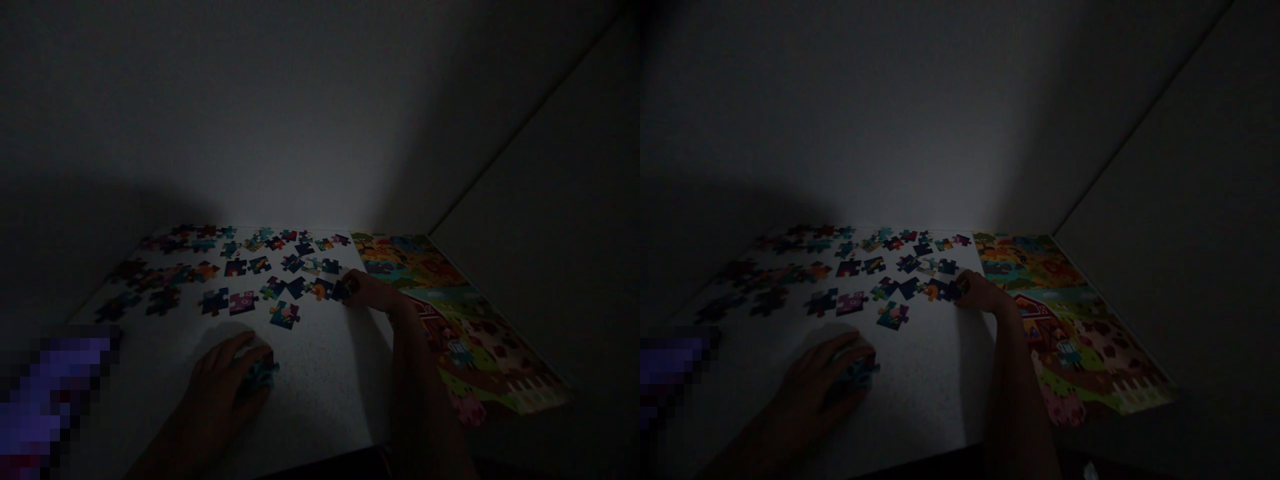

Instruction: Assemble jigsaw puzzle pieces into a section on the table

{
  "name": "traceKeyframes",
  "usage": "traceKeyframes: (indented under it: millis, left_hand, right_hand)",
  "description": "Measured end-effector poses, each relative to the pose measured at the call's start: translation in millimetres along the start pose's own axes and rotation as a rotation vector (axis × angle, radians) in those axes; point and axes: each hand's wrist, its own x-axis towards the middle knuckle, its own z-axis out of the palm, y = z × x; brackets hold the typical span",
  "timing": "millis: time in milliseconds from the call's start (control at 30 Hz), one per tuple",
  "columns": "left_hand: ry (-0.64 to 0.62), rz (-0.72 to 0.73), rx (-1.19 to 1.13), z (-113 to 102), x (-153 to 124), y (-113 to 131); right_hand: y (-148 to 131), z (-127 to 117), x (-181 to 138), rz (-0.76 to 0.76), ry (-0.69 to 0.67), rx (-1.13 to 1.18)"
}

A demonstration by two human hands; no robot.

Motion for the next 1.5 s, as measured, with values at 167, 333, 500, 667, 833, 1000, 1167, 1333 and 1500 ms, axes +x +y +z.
traceKeyframes:
  millis: [167,333,500,667,833,1000,1167,1333,1500]
  left_hand:
    - [0.002,0.005,-0.011,0.3,-0.3,-0.4]
    - [-0.011,0.001,-0.031,-3.7,0.3,3.0]
    - [-0.086,-0.035,-0.072,-15.3,2.8,12.6]
    - [-0.136,-0.049,-0.109,-23.1,4.2,18.1]
    - [-0.136,-0.045,-0.121,-24.3,3.9,19.7]
    - [-0.157,-0.055,-0.118,-26.9,5.7,22.3]
    - [-0.14,-0.045,-0.108,-26.3,5.8,22.4]
    - [-0.13,-0.034,-0.11,-26.1,4.1,21.9]
    - [-0.143,-0.05,-0.115,-27.4,4.4,22.2]
  right_hand:
    - [6.1,-1.0,7.0,-0.107,-0.005,0.246]
    - [-11.4,8.0,6.0,-0.207,-0.196,0.406]
    - [-35.3,31.5,8.4,-0.245,-0.292,0.492]
    - [-53.2,50.0,7.6,-0.234,-0.488,0.544]
    - [-60.5,54.0,7.7,-0.228,-0.575,0.462]
    - [-59.6,54.9,8.9,-0.233,-0.569,0.423]
    - [-56.8,57.0,10.9,-0.271,-0.577,0.371]
    - [-58.2,56.4,9.7,-0.282,-0.587,0.341]
    - [-60.7,56.9,7.2,-0.292,-0.583,0.326]
